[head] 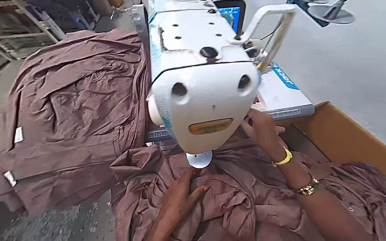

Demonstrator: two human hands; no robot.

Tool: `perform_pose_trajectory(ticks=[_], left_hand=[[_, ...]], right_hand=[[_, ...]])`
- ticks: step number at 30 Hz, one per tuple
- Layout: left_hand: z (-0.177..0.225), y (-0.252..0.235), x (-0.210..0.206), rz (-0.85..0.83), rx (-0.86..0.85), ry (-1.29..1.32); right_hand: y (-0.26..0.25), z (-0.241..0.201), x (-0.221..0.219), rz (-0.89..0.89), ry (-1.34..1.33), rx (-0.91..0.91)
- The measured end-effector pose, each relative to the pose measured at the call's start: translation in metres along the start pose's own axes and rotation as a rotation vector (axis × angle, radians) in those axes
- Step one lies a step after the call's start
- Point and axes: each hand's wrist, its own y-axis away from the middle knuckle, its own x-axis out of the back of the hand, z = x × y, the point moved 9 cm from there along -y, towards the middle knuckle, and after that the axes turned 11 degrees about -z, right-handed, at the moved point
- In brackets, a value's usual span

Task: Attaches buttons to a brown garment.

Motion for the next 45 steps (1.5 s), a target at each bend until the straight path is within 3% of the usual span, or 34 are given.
perform_pose_trajectory(ticks=[3, 6, 11, 16, 21, 27, 31, 34, 37, 41, 43, 45], left_hand=[[-0.003, -0.004, -0.004, -0.030, 0.040, -0.027], [-0.007, 0.000, -0.008, -0.046, 0.050, -0.036], [-0.021, 0.006, -0.014, -0.037, 0.032, 0.052], [-0.021, 0.002, -0.015, -0.070, 0.036, 0.053], [-0.022, -0.003, -0.019, -0.089, 0.040, 0.029], [-0.025, -0.003, -0.020, -0.072, 0.017, 0.034], [-0.028, 0.011, -0.013, -0.051, -0.110, 0.197], [-0.031, 0.024, -0.007, 0.043, -0.273, 0.384], [-0.032, 0.030, -0.003, 0.081, -0.330, 0.482], [-0.025, 0.029, 0.004, 0.094, -0.357, 0.506], [-0.020, 0.029, 0.008, 0.093, -0.362, 0.504], [-0.014, 0.027, 0.011, 0.097, -0.368, 0.510]], right_hand=[[0.010, -0.074, -0.009, 0.022, 0.087, 0.231], [0.015, -0.092, -0.019, 0.021, 0.097, 0.309], [0.010, -0.014, -0.012, -0.038, -0.062, -0.072], [0.040, 0.052, 0.015, -0.134, 0.108, -0.394], [0.053, 0.085, 0.028, -0.400, 0.303, -0.633], [-0.005, 0.087, -0.004, -0.239, 0.359, -0.248], [-0.019, 0.100, -0.025, -0.249, 0.465, -0.211], [-0.012, 0.097, -0.015, -0.150, 0.391, -0.128], [-0.003, 0.091, 0.000, -0.053, 0.218, -0.077], [0.000, 0.017, 0.002, -0.026, -0.029, -0.076], [0.009, -0.041, -0.011, -0.054, -0.040, 0.061], [0.023, -0.102, -0.024, -0.005, 0.104, 0.318]])
